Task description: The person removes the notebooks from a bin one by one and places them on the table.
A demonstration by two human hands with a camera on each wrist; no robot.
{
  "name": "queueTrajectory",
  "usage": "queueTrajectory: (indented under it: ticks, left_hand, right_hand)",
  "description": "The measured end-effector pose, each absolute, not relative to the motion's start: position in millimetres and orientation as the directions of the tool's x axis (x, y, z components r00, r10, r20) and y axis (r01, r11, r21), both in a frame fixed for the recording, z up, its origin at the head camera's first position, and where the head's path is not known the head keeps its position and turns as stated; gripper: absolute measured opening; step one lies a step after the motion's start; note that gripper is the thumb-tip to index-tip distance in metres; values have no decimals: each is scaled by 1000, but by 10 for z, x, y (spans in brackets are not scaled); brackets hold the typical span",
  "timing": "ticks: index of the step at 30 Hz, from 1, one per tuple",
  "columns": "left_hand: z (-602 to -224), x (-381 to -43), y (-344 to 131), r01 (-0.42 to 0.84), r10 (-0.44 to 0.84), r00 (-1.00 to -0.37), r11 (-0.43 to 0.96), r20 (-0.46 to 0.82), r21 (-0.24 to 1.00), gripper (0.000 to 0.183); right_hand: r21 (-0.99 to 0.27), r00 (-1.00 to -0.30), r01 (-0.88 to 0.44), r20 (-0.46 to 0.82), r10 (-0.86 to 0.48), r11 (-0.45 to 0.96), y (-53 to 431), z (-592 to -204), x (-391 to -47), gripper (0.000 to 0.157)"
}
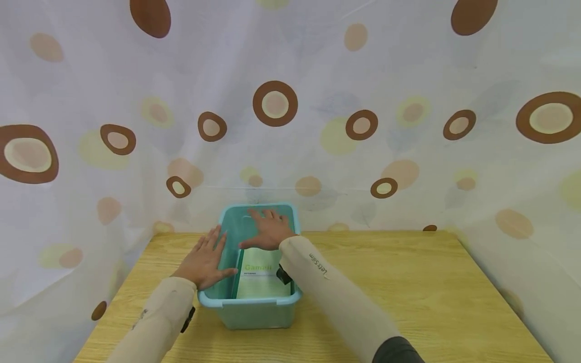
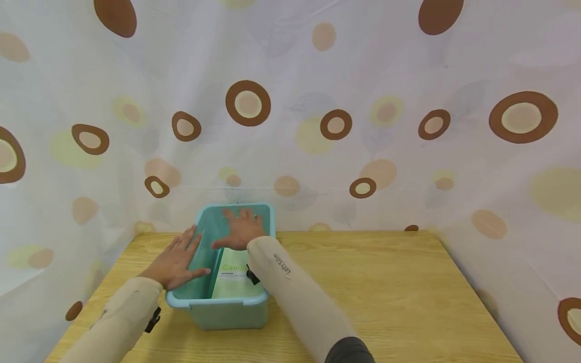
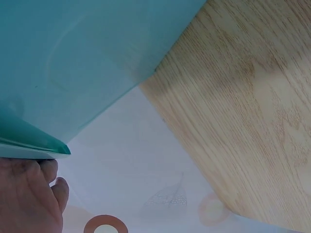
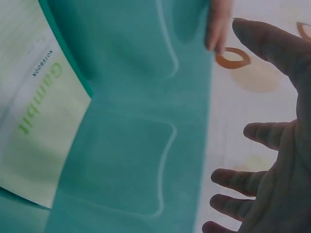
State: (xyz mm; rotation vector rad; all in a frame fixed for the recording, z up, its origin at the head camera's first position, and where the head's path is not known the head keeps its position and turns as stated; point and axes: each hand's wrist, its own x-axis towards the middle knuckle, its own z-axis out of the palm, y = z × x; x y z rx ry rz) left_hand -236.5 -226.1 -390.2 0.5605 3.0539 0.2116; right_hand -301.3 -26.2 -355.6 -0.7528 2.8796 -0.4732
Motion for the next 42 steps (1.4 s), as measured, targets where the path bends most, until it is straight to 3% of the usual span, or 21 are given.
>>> queueTrajectory:
  ticks: [10,21,29,31,38,42]
  left_hand:
    - [-3890,-2363,-2267,357,360,-933,924,2,140,82]
    - [-3929,-2373,-2278,359,358,-933,923,35,141,80]
    - [-3909,-2364,-2282,350,352,-936,923,14,163,80]
    - [-3912,-2364,-2282,351,352,-936,923,21,161,81]
    - [-3932,-2368,-2281,365,363,-931,915,42,169,81]
    - [-3921,-2352,-2281,362,361,-932,915,40,176,80]
  right_hand:
    - [-330,-908,-341,-126,-399,880,-659,-4020,-3209,89]
    - [-310,-896,-316,-212,-390,897,-831,-4465,-3340,79]
    - [-472,-842,-278,-299,-448,837,-836,-4623,-3440,69]
    - [-515,-830,-255,-317,-458,819,-838,-4629,-3458,70]
    - [-559,-840,-252,-279,-465,790,-812,-4739,-3546,97]
    - [-539,-848,-233,-295,-440,810,-833,-4730,-3526,93]
